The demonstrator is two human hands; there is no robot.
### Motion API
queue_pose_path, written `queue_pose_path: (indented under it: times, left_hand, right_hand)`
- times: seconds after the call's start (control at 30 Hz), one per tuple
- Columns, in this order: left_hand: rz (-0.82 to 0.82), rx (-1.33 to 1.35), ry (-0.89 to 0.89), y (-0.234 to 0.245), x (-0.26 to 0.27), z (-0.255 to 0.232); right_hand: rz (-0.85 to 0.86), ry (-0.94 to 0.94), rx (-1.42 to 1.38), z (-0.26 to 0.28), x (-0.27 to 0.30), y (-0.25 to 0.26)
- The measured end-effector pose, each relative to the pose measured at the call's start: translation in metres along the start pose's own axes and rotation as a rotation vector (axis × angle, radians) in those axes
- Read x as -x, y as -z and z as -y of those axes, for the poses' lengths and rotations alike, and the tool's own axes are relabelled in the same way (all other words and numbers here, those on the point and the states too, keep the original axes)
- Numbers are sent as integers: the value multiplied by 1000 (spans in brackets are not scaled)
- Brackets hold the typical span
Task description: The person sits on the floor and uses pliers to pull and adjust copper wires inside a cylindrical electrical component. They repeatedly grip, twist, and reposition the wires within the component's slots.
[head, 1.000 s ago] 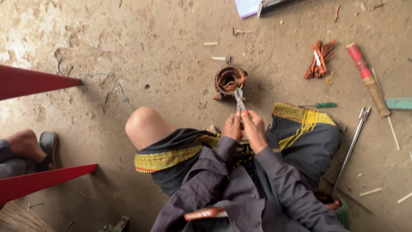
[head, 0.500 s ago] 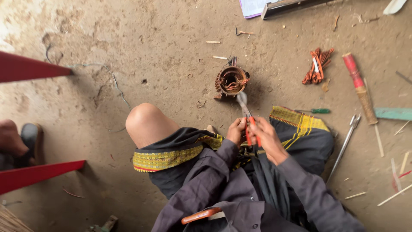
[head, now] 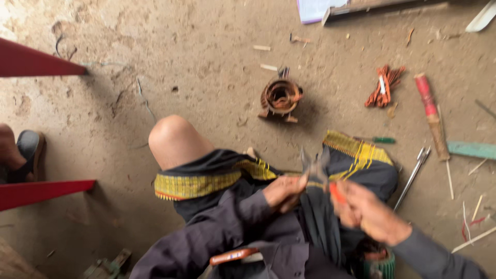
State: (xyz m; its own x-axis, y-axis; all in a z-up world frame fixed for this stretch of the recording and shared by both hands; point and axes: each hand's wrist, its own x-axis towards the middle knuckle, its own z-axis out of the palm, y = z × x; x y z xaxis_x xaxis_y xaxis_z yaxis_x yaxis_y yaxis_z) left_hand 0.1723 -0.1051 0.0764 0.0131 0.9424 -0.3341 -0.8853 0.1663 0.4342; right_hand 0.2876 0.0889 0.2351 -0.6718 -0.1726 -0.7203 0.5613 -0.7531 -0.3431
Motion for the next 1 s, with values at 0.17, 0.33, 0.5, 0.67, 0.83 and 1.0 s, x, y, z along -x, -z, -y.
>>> queue_pose_path:
  times: [0.17, 0.33, 0.5, 0.67, 0.83, 1.0]
  left_hand:
    - [-384, -194, -369, 14, -67, 34]
    - [-794, -415, -243, 44, -101, 2]
    - [-677, -269, -194, 54, -114, -42]
    - [-625, -245, -234, 64, -127, -61]
    - [-602, -146, -215, 74, -144, -59]
    - [-556, 30, -232, 79, -160, -54]
  right_hand:
    - [-284, 176, 242, 6, -37, -9]
    - [-398, 319, 496, 24, -109, 6]
    - [-449, 277, 635, 57, -172, 29]
    - [-502, 240, 724, 81, -199, 33]
    - [-556, 172, 867, 102, -206, 23]
    - [-583, 97, 1145, 128, -205, 0]
